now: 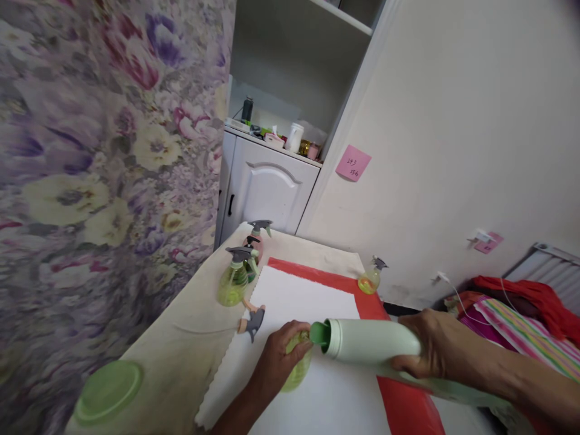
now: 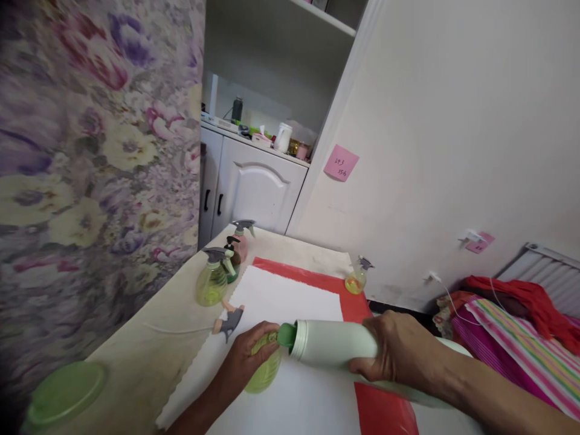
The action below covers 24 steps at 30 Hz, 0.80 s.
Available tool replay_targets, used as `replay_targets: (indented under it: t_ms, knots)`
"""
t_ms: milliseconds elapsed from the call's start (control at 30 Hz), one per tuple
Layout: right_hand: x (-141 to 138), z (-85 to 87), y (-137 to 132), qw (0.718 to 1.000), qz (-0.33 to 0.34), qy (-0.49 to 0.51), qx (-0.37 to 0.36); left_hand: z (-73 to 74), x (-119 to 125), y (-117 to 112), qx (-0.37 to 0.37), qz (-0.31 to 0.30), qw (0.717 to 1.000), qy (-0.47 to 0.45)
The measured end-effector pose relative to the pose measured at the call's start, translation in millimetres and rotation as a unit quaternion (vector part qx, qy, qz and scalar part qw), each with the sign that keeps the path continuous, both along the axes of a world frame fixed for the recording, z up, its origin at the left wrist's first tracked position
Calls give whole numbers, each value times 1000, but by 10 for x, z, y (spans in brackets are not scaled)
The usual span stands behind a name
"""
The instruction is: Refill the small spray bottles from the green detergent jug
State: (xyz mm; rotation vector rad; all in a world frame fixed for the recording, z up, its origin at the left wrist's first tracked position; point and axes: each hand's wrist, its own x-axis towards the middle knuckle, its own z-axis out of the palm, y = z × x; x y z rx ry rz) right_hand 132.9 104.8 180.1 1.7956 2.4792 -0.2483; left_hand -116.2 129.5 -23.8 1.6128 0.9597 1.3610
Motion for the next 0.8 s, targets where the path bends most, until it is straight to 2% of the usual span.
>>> replay_targets:
  t_ms: [133,467,633,800]
  knots:
    - [-34,35,-5,998,-1,-57,-13,16,1,4,5,-3,1000,1]
    - [-71,67,-23,998,-2,-54,-24,38,-1,-3,7,-5,1000,-7]
    - [7,-9,7,999,6,-46,-10,20,-10,9,5,-4,1000,-5]
    - [133,-163,34,1000,6,-17,-11,11,-14,10,3,-5,1000,-9]
